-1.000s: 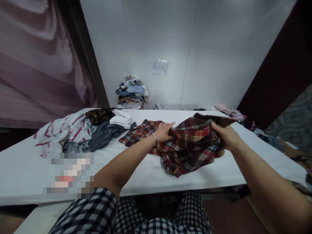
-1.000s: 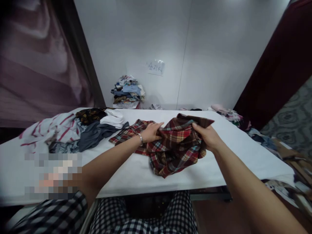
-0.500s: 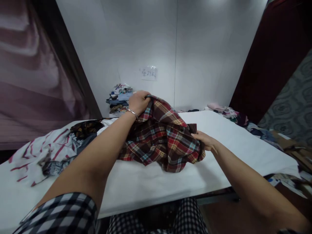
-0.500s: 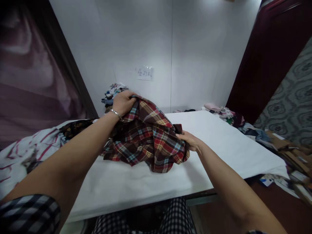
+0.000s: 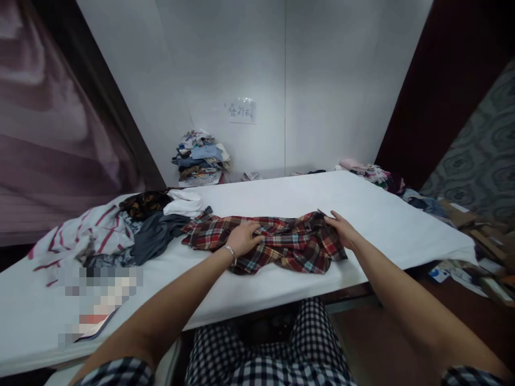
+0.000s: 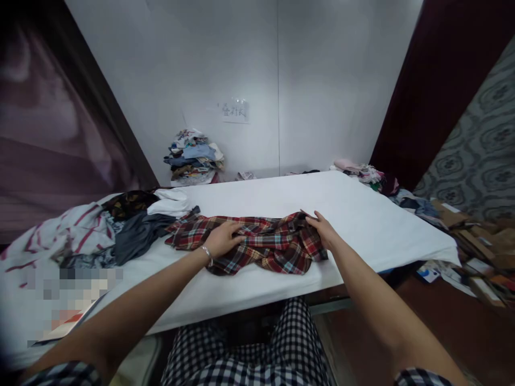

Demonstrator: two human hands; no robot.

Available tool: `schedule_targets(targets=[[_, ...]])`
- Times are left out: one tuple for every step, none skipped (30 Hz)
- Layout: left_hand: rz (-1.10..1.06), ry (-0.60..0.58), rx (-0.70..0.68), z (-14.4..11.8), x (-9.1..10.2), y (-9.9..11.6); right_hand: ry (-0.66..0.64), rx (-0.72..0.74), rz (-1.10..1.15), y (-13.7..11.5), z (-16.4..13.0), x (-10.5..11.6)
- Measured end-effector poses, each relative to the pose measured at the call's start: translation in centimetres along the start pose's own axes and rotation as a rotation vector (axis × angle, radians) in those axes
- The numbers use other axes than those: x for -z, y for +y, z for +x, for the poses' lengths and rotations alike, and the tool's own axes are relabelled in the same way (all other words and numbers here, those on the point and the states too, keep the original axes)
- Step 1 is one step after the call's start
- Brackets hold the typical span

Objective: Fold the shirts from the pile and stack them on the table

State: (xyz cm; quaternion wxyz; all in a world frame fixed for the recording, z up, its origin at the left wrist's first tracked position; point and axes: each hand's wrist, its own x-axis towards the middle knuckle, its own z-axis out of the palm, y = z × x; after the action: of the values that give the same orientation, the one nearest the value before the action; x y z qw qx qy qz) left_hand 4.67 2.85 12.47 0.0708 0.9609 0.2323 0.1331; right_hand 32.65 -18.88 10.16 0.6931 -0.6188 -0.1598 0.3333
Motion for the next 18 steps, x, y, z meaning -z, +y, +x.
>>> schedule_targets(targets=[[-0.006,-0.009,0.021,-1.1,-0.7,-0.3,-0.002,0.013,-0.025,0.9,-0.4,0.5],[-0.018,-0.006,0.054,-2.0,-1.2,-0.7,-0.006,0.03,-0.051,1.7,-0.8,0.9],[-0.034,0.006,0.094,-2.6,-1.5,-1.2,-0.012,0.04,-0.077,2.4,-1.1,1.2],[-0.05,0.02,0.134,-3.0,-1.5,-1.7,-0.029,0.04,-0.101,3.0,-1.5,1.4],[-0.059,0.034,0.172,-3.1,-1.4,-2.3,-0.053,0.035,-0.117,3.4,-1.7,1.4],[-0.054,0.039,0.206,-3.1,-1.2,-2.9,-0.078,0.03,-0.126,3.6,-1.9,1.4],[-0.033,0.031,0.239,-3.0,-1.1,-3.4,-0.095,0.032,-0.129,3.6,-2.0,1.2],[0.0,0.003,0.277,-2.8,-1.0,-3.8,-0.098,0.045,-0.125,3.4,-2.0,1.0],[0.038,-0.04,0.317,-2.6,-0.9,-4.2,-0.081,0.068,-0.114,3.1,-1.9,0.6],[0.071,-0.09,0.357,-2.4,-0.9,-4.5,-0.052,0.097,-0.099,2.5,-1.7,0.2],[0.093,-0.135,0.393,-2.2,-1.0,-4.8,-0.025,0.129,-0.077,1.8,-1.5,-0.2],[0.105,-0.168,0.422,-1.9,-1.0,-5.1,-0.013,0.161,-0.054,1.0,-1.2,-0.6],[0.108,-0.181,0.444,-1.6,-1.0,-5.3,-0.012,0.189,-0.031,0.1,-1.0,-1.1],[0.106,-0.175,0.456,-1.3,-0.8,-5.6,-0.02,0.213,-0.012,-0.8,-0.8,-1.4],[0.1,-0.15,0.466,-0.9,-0.3,-5.9,-0.032,0.237,0.003,-1.8,-0.6,-1.6],[0.097,-0.118,0.477,-0.4,0.5,-6.3,-0.041,0.265,0.017,-2.7,-0.4,-1.8],[0.104,-0.079,0.493,0.2,1.6,-6.8,-0.048,0.295,0.03,-3.7,-0.3,-1.8],[0.107,-0.023,0.516,0.9,3.0,-7.3,-0.052,0.332,0.043,-4.6,-0.1,-1.8]])
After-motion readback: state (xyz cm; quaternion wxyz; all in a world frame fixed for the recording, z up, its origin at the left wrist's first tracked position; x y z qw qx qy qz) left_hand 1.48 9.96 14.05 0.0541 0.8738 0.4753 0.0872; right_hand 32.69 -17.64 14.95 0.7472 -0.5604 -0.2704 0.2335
